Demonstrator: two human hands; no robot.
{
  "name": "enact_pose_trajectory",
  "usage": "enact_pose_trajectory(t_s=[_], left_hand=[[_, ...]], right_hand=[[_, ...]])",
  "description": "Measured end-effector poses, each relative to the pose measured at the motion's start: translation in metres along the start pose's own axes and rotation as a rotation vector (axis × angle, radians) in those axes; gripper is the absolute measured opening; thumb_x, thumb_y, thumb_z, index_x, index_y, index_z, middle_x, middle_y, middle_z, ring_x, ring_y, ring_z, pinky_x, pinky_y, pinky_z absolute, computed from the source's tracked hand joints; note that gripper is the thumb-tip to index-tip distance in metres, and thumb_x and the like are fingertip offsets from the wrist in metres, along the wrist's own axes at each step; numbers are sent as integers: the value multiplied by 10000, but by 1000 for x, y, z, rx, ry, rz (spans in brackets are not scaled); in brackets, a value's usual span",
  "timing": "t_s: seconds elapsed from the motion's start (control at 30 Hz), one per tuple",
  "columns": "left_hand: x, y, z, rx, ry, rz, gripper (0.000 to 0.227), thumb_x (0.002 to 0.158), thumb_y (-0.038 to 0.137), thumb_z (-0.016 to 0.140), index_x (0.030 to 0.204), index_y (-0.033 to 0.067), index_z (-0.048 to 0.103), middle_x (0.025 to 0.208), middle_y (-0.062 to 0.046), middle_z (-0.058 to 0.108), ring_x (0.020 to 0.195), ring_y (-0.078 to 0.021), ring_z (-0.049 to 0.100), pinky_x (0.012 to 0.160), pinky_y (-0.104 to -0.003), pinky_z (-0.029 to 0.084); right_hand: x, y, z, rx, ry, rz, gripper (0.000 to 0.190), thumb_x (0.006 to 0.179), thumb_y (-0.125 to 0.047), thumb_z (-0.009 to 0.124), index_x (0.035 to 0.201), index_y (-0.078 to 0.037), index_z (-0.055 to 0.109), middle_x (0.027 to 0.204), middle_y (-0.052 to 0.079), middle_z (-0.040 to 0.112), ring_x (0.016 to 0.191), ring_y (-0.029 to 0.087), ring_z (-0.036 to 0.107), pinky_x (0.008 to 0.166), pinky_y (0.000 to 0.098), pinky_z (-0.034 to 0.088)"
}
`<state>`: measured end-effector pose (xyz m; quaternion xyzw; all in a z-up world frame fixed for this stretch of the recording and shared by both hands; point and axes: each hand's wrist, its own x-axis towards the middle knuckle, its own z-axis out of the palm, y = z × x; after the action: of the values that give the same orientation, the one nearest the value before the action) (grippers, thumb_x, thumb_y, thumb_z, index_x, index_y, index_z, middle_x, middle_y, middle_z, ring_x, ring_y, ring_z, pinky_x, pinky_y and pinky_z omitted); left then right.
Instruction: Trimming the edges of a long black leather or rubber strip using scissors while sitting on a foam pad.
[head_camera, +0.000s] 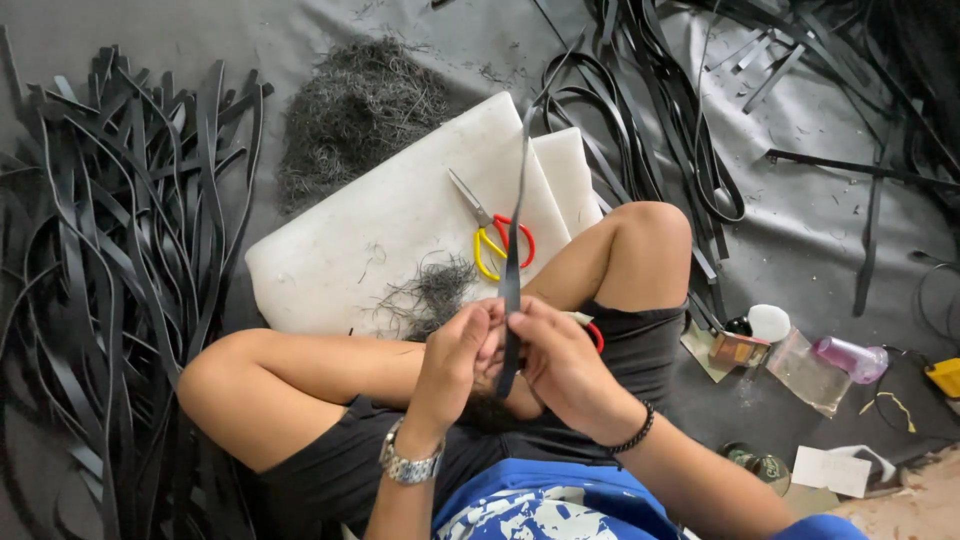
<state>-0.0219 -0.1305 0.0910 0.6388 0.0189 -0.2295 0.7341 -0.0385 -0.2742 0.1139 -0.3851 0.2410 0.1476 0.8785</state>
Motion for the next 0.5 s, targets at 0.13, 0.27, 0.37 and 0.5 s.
enact_pose_trajectory(t_s=[0.13, 0.27, 0.37, 0.5], left_hand=[[-16, 37, -2, -1, -74, -217, 567, 954, 459, 484, 1256, 11, 658, 854, -99, 744, 745, -146, 724, 616, -222, 532], [-7, 33, -5, -194, -77, -295, 559, 938, 411, 527, 1235, -58, 590, 1128, -210, 739, 435, -230, 621, 379, -260, 515], [-9, 37, -6, -76, -48, -268, 340, 995, 267, 560, 1086, -37, 680, 769, -102, 711, 693, -163, 673, 648, -289, 597], [-36, 41, -19, 54, -86, -165, 364, 1046, 259, 498, 791, 24, 608, 589, -60, 609, 514, -124, 528, 496, -248, 444]], right_hand=[[-7, 6, -29, -540, -141, -56, 136, 962, -112, 633, 1008, -4, 702, 733, 17, 645, 621, 39, 559, 547, 179, 406], [-22, 1, -15, -669, -390, -29, 142, 934, -77, 610, 967, -2, 726, 799, 99, 783, 622, 89, 622, 519, 209, 508], [-25, 0, -20, -955, -583, -1, 141, 956, -171, 672, 906, -78, 766, 671, 13, 682, 611, 60, 615, 572, 191, 488], [21, 20, -73, -511, -527, 107, 356, 982, -290, 540, 1039, 33, 678, 785, 194, 726, 745, 243, 717, 713, 323, 574]])
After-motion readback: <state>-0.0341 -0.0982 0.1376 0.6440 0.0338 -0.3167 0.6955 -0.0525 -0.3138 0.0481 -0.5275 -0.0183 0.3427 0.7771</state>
